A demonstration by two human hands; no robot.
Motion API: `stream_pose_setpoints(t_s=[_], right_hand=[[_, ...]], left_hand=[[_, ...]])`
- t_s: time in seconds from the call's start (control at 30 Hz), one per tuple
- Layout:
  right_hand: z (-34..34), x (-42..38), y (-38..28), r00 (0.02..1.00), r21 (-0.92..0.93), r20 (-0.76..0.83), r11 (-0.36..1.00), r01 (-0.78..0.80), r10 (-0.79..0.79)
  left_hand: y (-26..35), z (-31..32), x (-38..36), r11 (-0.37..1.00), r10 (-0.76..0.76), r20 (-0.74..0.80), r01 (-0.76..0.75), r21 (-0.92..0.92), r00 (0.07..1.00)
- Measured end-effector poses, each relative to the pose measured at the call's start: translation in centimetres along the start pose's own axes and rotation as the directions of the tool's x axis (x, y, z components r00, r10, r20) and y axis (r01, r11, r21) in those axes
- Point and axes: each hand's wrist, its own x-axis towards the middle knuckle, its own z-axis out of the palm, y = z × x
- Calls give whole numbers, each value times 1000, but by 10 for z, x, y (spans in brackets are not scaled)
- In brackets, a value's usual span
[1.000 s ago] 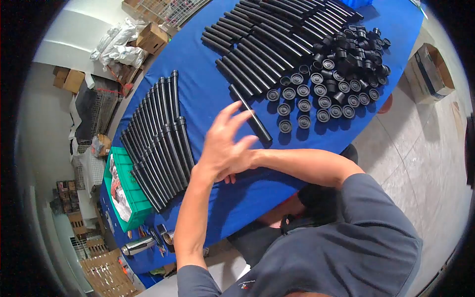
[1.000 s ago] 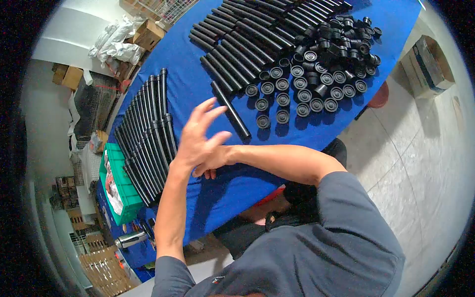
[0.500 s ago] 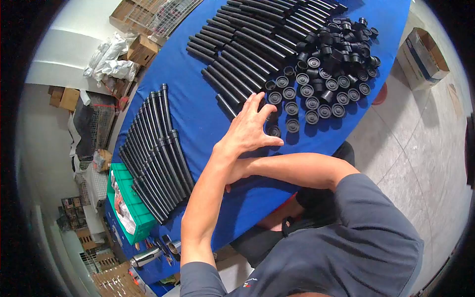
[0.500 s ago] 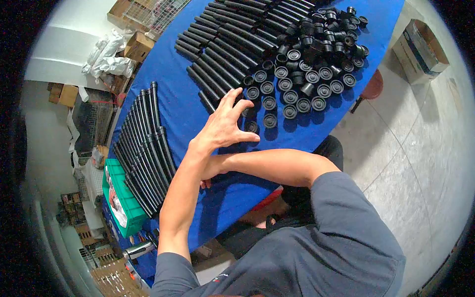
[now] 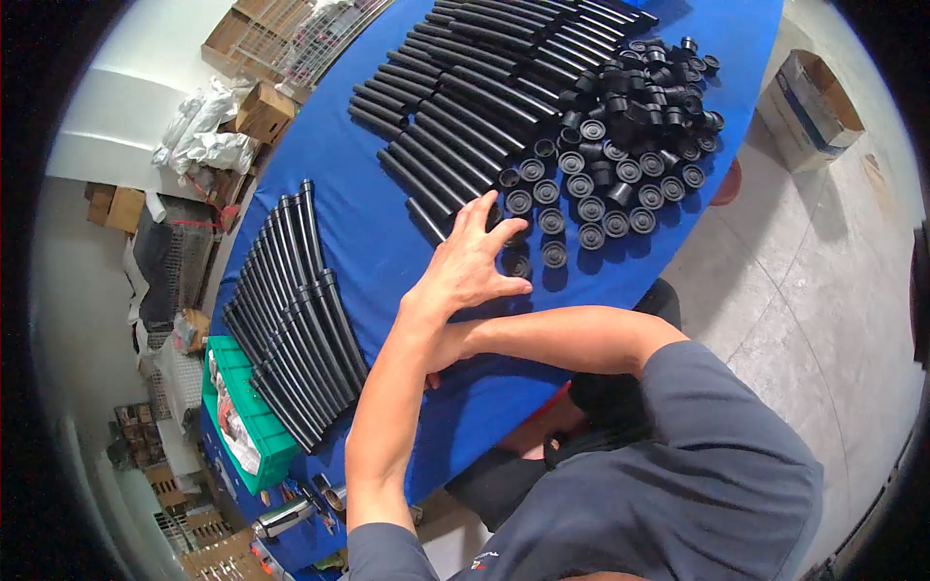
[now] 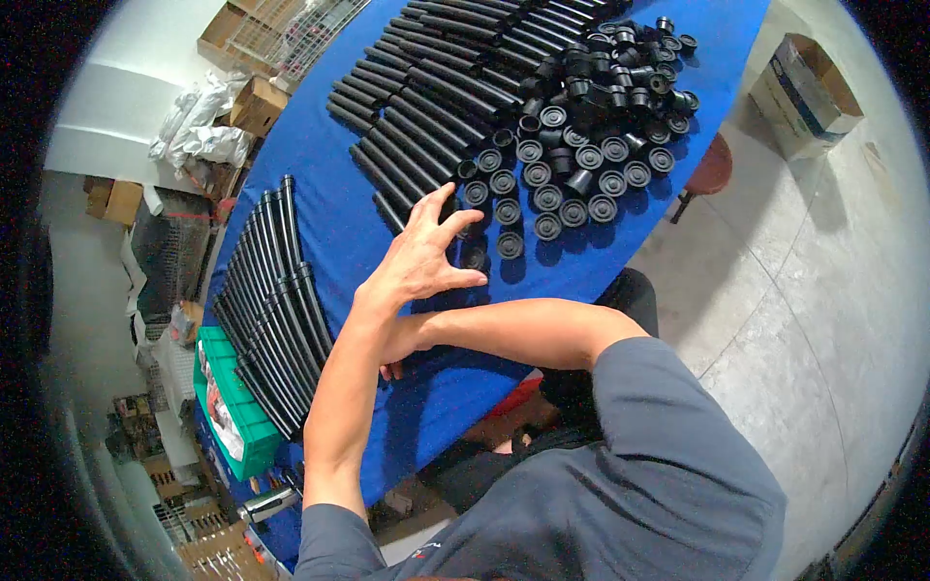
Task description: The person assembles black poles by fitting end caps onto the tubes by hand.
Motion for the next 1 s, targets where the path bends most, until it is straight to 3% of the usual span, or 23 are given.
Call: stream_pose_setpoints(t_s=[0.13,0.47,0.57,0.67,0.77,0.87,1.0], right_hand=[[0,4,0,1000,-34,16,999,-8,8],[0,-1,-12,1000,-58,8,998,-19,19],[-8,6,20,980,78,79,981,178,-184],[-9,6,20,967,41,59,969,245,-248],[-10,1,12,988,72,99,992,108,-115],[-11,15,35,953,-4,33,954,300,-300],[-19,32,66,945,-86,57,942,326,-322]], left_hand=[[3,-2,-5,998,-65,-26,64,-15,998],[-9,6,1,992,-54,-88,43,-115,995],[-2,11,3,994,-65,-90,57,-88,994],[1,14,3,992,-76,-95,66,-105,993],[-2,18,-1,987,-70,-113,53,-154,991],[-1,18,0,988,-68,-112,51,-146,991],[4,22,1,996,-39,-130,28,-85,991]])
